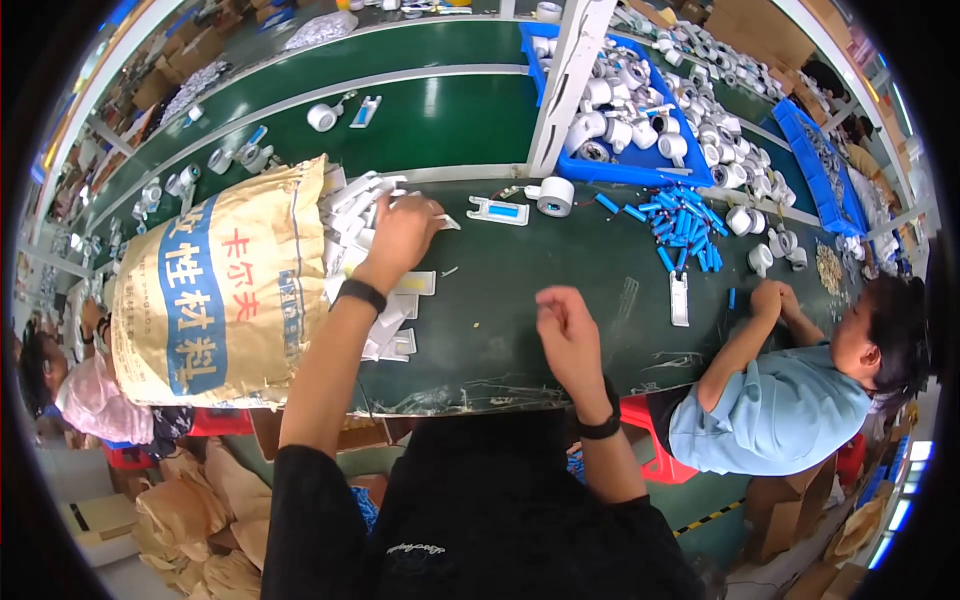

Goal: The person assembles light fixtures by hand, peeling adhesive backing from a white plastic housing and pressing a yellow LED strip into it. They then fit a white circular fan component and a small circuit board onto the assembly before placing it on the table.

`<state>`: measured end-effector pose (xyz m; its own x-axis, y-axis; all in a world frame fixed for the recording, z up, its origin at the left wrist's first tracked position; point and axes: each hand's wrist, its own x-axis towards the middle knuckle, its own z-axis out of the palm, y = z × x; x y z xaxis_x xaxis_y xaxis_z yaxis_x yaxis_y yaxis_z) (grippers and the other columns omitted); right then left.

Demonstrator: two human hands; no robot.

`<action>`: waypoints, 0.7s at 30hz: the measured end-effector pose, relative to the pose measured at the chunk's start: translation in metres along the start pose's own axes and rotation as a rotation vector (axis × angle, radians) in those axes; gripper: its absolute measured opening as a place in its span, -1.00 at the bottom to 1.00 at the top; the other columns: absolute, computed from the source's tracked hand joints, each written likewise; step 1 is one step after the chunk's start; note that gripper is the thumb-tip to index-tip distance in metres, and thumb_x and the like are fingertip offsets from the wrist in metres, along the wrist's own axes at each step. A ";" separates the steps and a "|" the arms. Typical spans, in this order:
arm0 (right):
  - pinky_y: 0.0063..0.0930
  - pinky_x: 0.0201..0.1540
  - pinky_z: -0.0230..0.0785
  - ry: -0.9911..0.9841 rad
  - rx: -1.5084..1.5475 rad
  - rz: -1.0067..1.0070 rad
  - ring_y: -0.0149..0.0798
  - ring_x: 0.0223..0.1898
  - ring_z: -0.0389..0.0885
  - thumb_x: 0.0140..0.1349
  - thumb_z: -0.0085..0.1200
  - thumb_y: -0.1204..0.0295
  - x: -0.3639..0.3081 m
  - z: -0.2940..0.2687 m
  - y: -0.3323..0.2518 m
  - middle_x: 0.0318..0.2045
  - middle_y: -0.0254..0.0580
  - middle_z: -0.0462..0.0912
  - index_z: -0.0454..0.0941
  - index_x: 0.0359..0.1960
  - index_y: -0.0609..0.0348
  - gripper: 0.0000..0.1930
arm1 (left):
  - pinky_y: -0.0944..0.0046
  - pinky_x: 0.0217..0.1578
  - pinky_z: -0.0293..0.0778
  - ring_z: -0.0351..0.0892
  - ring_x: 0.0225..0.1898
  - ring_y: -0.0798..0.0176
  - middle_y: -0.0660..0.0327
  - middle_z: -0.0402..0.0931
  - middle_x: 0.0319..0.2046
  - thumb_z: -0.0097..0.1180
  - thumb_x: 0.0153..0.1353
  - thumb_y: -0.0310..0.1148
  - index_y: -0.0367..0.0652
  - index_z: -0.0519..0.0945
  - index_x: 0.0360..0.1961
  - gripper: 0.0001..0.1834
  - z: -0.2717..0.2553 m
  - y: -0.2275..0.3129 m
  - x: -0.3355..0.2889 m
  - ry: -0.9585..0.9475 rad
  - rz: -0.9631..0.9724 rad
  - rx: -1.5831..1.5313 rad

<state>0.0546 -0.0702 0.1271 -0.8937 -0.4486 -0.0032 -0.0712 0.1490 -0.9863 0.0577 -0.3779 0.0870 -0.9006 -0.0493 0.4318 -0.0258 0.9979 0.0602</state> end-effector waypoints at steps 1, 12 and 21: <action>-0.51 -0.51 0.17 0.028 -0.199 -0.119 -0.52 -0.57 0.23 0.38 0.03 0.42 0.005 0.008 -0.008 -0.60 -0.48 0.29 0.53 -0.03 0.19 -0.79 | -0.04 0.10 0.38 0.51 0.05 -0.08 0.10 0.61 -0.12 0.24 0.21 -0.34 -0.14 0.69 -0.17 -0.81 -0.017 0.014 -0.003 -0.109 0.002 -0.252; -0.61 -0.59 0.09 -0.195 0.443 0.241 -0.53 -0.65 0.18 0.48 0.04 0.23 0.008 0.013 0.032 -0.66 -0.54 0.26 0.53 -0.14 0.23 -0.72 | 0.00 0.24 0.36 0.49 0.16 -0.06 0.07 0.56 0.11 0.37 0.08 -0.46 -0.13 0.66 -0.08 -0.66 -0.125 0.115 -0.013 0.120 0.108 -0.467; -0.66 -0.67 -0.12 -0.328 1.113 0.835 -0.61 -0.69 0.03 0.50 -0.01 0.18 -0.020 0.021 0.001 -0.69 -0.64 0.07 0.53 -0.23 0.14 -0.71 | 0.10 0.25 0.45 0.49 0.26 0.00 -0.16 0.36 0.31 0.24 0.27 -0.51 -0.17 0.14 0.48 -0.20 -0.035 0.152 -0.083 -0.019 -0.478 -1.846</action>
<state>0.0822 -0.0797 0.1231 -0.3480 -0.7780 -0.5231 0.9311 -0.2220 -0.2893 0.1434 -0.2238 0.0917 -0.9635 -0.2545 0.0830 0.1787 -0.3808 0.9072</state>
